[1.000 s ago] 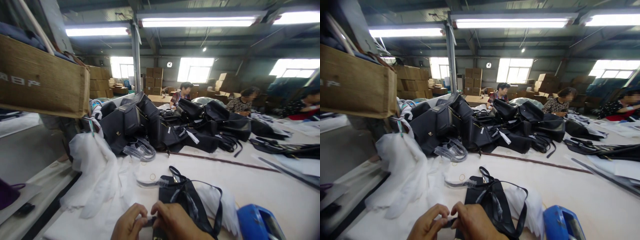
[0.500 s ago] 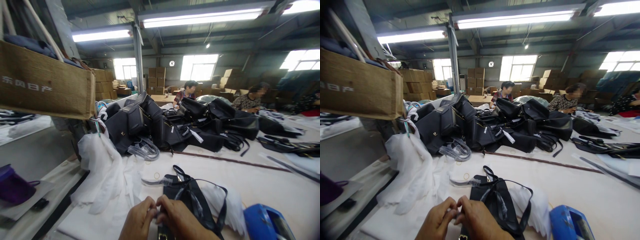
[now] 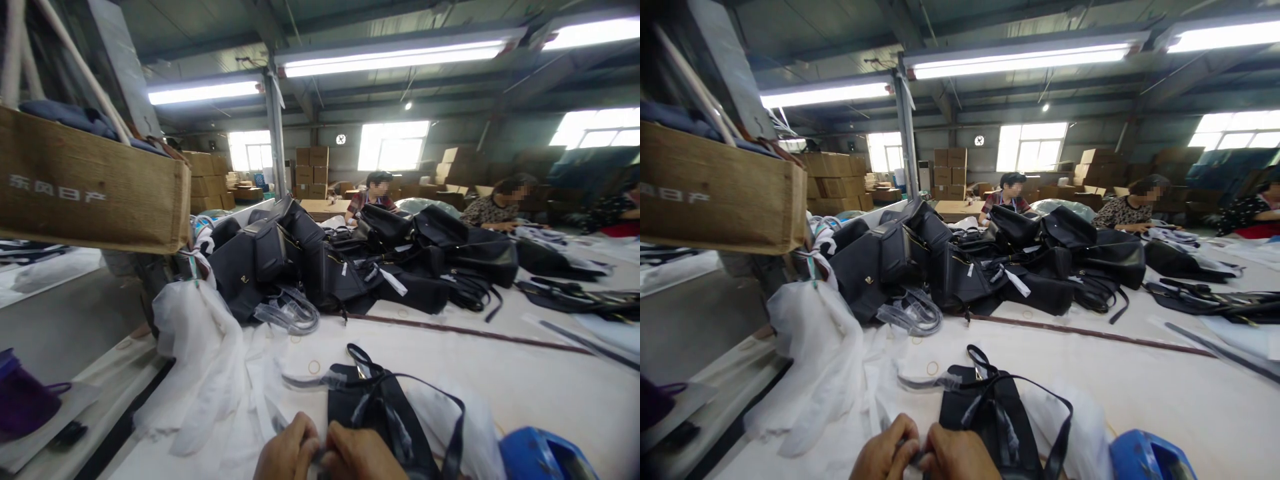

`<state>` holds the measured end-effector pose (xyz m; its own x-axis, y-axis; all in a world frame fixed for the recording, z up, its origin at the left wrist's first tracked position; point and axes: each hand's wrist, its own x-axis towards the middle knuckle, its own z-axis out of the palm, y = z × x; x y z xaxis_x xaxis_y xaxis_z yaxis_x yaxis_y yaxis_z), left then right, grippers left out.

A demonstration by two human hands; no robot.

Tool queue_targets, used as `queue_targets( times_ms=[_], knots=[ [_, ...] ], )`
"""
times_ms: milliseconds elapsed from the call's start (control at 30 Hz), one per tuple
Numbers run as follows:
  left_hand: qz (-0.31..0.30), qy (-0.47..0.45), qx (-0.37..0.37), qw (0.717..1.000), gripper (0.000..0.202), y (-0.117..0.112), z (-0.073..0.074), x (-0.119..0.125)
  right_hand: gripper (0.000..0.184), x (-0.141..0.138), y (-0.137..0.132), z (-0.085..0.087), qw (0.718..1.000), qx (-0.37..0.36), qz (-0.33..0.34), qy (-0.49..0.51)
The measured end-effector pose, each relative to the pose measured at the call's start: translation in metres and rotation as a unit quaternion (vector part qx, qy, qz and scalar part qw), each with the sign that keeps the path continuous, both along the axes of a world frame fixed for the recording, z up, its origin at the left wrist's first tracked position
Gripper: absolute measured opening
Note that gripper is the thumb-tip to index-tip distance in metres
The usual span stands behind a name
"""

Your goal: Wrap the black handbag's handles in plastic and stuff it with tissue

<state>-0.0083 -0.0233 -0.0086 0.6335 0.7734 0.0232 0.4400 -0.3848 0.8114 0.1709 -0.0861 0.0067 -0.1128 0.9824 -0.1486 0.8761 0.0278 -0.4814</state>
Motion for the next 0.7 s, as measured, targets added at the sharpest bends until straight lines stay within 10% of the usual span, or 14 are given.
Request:
queue_targets(
  times_ms=[700],
  knots=[
    [0.043, -0.075, -0.098, 0.991, 0.013, 0.04, -0.014, 0.085, 0.041, 0.044, 0.042, -0.001, 0.988, 0.021, -0.1, 0.116]
  ],
)
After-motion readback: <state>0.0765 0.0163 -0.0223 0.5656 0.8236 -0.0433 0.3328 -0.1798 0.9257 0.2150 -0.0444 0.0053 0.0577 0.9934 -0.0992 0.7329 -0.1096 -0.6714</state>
